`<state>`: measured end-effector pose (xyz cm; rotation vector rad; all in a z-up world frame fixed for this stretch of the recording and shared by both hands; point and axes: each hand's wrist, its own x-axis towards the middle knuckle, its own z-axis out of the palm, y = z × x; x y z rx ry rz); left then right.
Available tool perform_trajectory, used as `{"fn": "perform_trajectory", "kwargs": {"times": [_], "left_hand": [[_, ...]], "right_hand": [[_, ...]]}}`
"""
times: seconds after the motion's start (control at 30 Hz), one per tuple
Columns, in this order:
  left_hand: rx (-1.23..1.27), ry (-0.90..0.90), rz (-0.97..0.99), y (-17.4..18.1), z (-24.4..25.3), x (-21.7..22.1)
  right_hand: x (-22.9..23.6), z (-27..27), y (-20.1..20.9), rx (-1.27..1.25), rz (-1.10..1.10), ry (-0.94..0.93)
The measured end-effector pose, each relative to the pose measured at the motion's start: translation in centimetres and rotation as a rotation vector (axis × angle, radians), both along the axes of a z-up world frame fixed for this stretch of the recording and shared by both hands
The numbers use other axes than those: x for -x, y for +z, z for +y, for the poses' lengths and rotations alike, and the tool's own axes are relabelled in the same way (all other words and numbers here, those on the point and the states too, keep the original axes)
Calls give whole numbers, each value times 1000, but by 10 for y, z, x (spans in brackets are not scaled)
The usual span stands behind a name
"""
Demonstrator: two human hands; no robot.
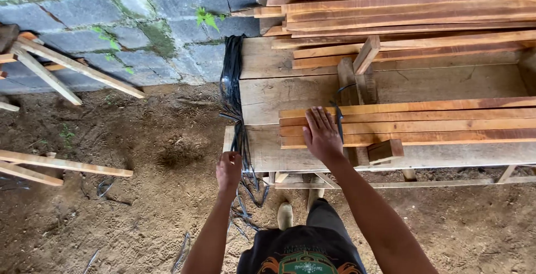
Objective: Bundling multiple long wooden slats together using plastic tie strips.
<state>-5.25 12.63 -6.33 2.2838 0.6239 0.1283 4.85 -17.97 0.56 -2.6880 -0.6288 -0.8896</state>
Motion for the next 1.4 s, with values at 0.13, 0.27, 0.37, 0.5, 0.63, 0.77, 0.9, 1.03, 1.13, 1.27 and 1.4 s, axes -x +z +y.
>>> {"fn": "perform_trajectory", "kwargs": {"times": [0.13,0.27,0.37,0.5,0.63,0.77,0.9,1.03,1.13,1.27,1.4], "left_hand": [[-139,-51,161,-53,27,-10],[-109,-83,237,-52,25,-18],[-80,-74,256,-33,22,-18],[11,-16,221,-25,29,-20],[38,-32,227,5,33,-23],[19,-38,196,-1,38,-29],[32,-34,183,7,34,-30],[36,-50,229,18,29,-30],[44,-70,239,16,29,-28],[21,-63,271,17,30,-26],[86,-79,227,5,37,-29]], "right_hand": [[0,1,-3,7,-8,-8],[0,0,-3,27,46,-35],[-1,0,-3,16,66,-29],[-1,-4,-1,-74,139,17],[-3,-8,-1,-137,244,38],[-4,-11,-4,-161,246,63],[-7,-14,-6,-176,238,87],[-5,-18,-6,-181,262,103],[-4,-18,-8,-184,264,106],[-5,-17,-5,-182,271,102],[-5,-18,-4,-200,337,98]]}}
